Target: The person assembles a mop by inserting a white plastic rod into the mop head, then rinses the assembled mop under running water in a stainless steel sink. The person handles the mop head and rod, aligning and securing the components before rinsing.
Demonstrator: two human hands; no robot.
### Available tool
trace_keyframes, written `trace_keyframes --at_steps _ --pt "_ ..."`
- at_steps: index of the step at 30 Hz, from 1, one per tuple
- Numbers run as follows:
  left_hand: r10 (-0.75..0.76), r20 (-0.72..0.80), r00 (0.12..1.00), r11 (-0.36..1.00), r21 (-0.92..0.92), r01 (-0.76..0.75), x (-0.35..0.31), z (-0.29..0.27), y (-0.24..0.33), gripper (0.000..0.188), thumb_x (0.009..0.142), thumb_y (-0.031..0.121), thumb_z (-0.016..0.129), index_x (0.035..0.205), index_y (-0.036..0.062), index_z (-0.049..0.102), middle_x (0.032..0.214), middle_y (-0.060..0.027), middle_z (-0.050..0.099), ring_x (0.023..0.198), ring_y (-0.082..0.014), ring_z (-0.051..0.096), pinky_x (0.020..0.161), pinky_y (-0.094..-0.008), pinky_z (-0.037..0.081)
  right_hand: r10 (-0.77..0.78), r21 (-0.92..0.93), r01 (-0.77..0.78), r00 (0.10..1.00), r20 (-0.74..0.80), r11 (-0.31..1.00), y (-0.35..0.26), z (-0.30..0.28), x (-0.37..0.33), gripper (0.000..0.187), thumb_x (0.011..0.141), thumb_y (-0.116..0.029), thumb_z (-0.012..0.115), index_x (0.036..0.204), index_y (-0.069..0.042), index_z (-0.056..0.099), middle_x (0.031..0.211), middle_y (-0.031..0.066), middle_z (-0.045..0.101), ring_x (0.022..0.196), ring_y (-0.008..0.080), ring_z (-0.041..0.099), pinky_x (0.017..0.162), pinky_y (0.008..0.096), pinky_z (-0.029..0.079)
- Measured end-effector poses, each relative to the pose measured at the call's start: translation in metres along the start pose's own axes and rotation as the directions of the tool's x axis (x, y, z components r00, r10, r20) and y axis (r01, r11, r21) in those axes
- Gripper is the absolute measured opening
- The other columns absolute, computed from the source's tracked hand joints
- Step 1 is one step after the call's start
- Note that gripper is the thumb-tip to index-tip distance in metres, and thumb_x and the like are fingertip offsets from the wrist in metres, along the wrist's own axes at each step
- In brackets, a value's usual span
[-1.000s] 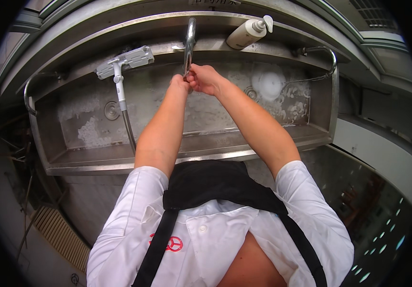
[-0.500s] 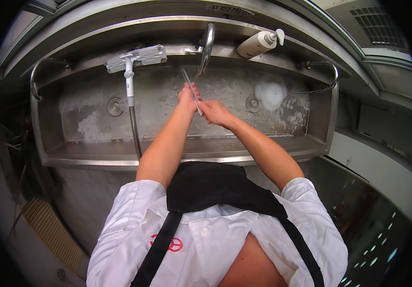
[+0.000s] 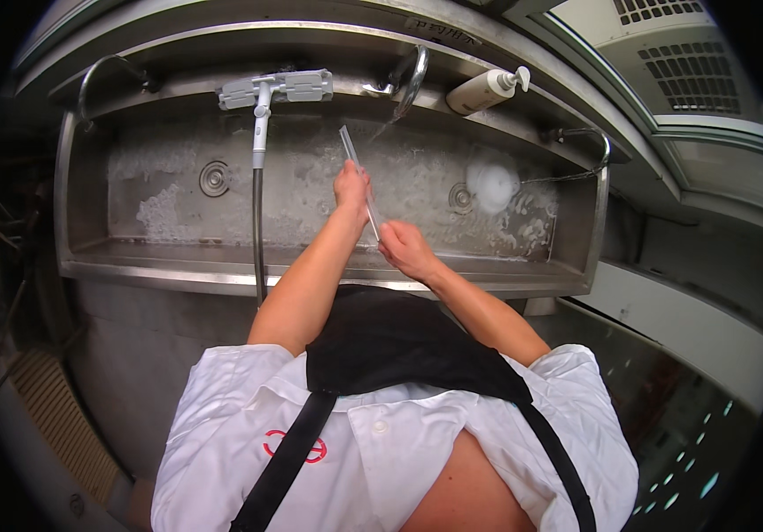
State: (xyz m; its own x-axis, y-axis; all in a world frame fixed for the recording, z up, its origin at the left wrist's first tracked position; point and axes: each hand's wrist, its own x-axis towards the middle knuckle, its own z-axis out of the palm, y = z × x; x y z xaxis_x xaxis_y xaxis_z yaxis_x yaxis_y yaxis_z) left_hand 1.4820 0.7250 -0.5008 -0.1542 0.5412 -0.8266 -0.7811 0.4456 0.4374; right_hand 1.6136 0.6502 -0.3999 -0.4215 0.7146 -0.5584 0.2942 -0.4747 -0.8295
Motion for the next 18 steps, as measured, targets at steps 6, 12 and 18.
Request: trace_keyframes --at_steps 6,12,18 --pt "0.125 -0.064 0.990 0.986 -0.107 -0.131 0.023 -0.023 0.047 0.038 0.104 0.048 0.041 0.089 0.0145 0.049 0.065 0.0036 0.044 0.051 -0.0105 0.039 0.045 -0.0289 0.031 -0.138 -0.058 0.144 0.986 0.094 0.988 0.002 0.018 -0.047 0.039 0.106 -0.027 0.046 0.075 -0.005 0.051 0.061 -0.0013 0.049 0.052 0.0075 0.044 0.048 0.0263 0.038" --pt "0.173 0.147 0.974 0.985 -0.032 -0.170 -0.039 -0.007 0.070 0.039 0.104 0.050 0.039 0.089 0.0146 0.048 0.063 0.0023 0.042 0.048 -0.0112 0.037 0.043 -0.0290 0.030 -0.039 0.020 0.039 0.999 0.014 0.999 -0.003 0.030 -0.058 0.040 0.105 -0.029 0.051 0.077 -0.001 0.057 0.066 0.0015 0.059 0.057 0.0095 0.057 0.053 0.0267 0.046" --pt "0.184 0.140 0.973 0.980 -0.098 -0.171 -0.042 -0.009 0.077 0.039 0.104 0.050 0.039 0.088 0.0157 0.046 0.063 0.0022 0.042 0.047 -0.0108 0.037 0.041 -0.0276 0.026 -0.333 -0.208 0.332 0.942 0.027 0.920 -0.006 0.023 -0.065 0.040 0.097 -0.027 0.065 0.068 -0.001 0.056 0.067 0.0056 0.063 0.055 0.0139 0.058 0.053 0.0297 0.046"
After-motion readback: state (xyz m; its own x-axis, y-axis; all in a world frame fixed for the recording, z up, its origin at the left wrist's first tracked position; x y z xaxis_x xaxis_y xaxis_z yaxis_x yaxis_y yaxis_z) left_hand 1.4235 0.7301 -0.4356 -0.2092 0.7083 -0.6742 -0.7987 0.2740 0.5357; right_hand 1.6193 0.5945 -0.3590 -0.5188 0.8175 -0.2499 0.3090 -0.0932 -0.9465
